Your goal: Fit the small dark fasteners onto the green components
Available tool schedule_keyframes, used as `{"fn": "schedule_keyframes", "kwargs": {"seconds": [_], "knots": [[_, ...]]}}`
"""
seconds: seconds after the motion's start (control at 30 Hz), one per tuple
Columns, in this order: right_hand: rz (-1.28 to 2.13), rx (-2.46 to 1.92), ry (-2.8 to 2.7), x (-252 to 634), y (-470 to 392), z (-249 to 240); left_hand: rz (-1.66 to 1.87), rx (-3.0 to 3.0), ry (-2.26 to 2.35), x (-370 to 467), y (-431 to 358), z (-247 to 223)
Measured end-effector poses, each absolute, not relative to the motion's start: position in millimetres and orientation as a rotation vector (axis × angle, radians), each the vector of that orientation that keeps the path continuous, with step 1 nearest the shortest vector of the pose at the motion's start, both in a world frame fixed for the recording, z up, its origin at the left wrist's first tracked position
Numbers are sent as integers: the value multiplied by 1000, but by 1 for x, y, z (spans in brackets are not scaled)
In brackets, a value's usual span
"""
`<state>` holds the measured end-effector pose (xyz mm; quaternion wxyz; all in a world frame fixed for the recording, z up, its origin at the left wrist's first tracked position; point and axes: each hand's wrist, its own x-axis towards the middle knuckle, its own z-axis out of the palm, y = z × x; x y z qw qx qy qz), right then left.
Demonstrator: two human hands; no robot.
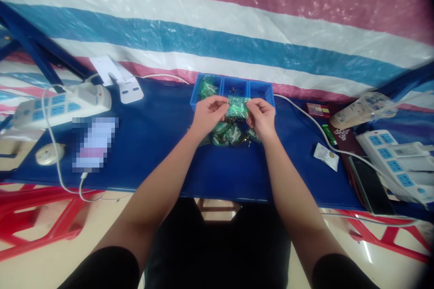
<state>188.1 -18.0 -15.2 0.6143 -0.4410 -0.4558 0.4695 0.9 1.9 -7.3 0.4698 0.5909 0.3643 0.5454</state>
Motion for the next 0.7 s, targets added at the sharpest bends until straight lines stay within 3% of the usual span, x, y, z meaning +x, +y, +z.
{"fn": "schedule_keyframes", "kwargs": {"seconds": [0.7], "knots": [[1062,-1005,-1115,188,-22,-7,1365,1448,894,1,-1,-7]]}}
